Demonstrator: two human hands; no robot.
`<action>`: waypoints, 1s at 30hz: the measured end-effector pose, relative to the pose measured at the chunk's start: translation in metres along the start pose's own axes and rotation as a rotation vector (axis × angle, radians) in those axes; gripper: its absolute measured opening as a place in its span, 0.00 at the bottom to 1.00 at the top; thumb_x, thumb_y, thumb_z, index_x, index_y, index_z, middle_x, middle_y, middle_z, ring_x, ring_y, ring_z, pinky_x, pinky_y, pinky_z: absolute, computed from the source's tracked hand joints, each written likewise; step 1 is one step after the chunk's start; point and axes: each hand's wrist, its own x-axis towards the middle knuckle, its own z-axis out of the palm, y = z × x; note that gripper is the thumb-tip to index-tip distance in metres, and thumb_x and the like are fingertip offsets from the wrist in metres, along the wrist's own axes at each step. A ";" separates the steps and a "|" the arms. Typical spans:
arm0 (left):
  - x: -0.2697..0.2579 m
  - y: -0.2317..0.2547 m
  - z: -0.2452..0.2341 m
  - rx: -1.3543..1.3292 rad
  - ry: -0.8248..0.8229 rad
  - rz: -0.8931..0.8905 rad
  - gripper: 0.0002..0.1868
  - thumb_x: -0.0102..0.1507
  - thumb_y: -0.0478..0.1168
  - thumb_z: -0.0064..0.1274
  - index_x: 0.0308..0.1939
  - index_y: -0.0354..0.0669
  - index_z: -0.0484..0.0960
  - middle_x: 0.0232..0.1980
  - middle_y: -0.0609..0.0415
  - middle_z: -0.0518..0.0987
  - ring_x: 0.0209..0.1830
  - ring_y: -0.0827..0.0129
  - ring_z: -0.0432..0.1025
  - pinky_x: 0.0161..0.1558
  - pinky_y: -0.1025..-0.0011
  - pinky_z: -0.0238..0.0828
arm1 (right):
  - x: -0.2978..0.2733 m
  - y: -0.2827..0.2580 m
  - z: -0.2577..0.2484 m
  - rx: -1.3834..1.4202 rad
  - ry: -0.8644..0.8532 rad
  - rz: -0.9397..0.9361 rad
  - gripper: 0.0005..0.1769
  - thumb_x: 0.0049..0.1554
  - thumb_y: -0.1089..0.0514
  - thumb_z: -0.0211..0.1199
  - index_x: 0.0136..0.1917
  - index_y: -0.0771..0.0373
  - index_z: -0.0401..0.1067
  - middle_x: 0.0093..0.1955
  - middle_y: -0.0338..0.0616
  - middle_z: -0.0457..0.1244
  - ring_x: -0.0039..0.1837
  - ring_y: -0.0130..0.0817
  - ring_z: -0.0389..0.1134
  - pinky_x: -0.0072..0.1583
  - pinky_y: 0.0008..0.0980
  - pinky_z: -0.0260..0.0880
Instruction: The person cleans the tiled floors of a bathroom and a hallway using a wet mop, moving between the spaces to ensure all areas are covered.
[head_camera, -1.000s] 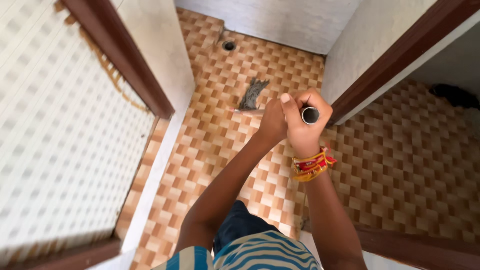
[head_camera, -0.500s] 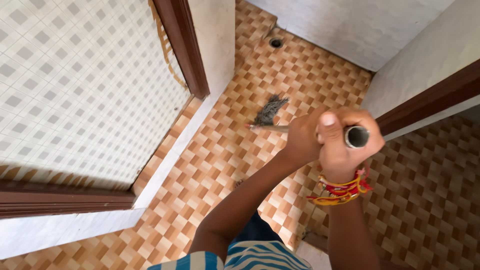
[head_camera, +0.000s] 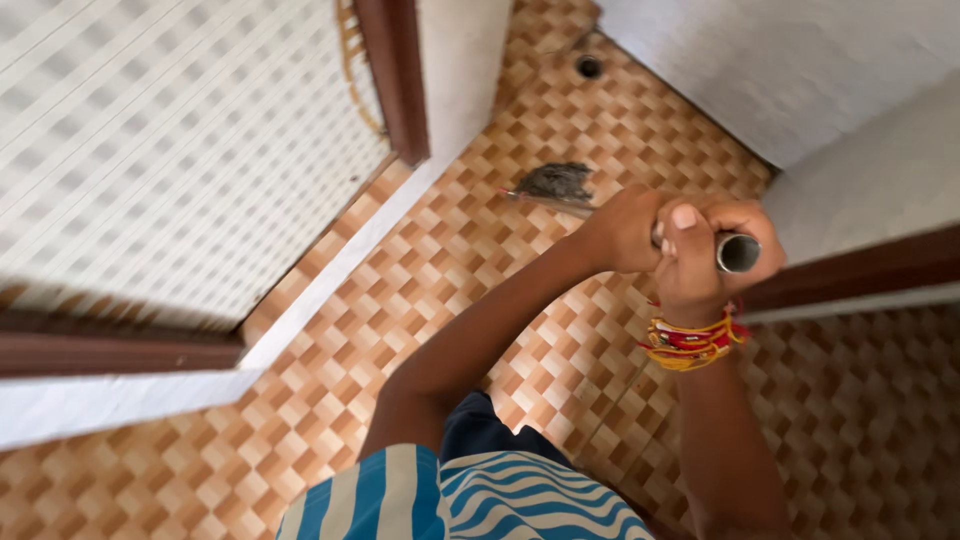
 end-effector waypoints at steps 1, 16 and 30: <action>-0.003 -0.001 -0.005 0.045 0.035 0.049 0.21 0.49 0.48 0.65 0.41 0.43 0.81 0.38 0.43 0.82 0.41 0.43 0.76 0.44 0.53 0.71 | 0.001 0.000 0.003 0.012 -0.026 -0.005 0.13 0.64 0.66 0.64 0.45 0.67 0.60 0.34 0.48 0.61 0.35 0.30 0.61 0.40 0.30 0.64; -0.127 0.203 -0.045 0.328 0.427 -0.477 0.21 0.51 0.53 0.61 0.42 0.46 0.84 0.42 0.45 0.85 0.44 0.45 0.80 0.46 0.54 0.78 | -0.050 -0.140 0.047 0.529 -0.565 0.057 0.11 0.60 0.69 0.61 0.46 0.67 0.58 0.30 0.48 0.58 0.27 0.33 0.58 0.39 0.39 0.65; -0.354 0.348 -0.078 0.906 1.160 -0.623 0.22 0.50 0.54 0.62 0.37 0.40 0.80 0.32 0.39 0.81 0.32 0.40 0.75 0.36 0.53 0.73 | -0.216 -0.222 0.177 1.198 -0.910 0.318 0.10 0.62 0.68 0.62 0.45 0.68 0.60 0.33 0.47 0.59 0.28 0.29 0.57 0.35 0.35 0.64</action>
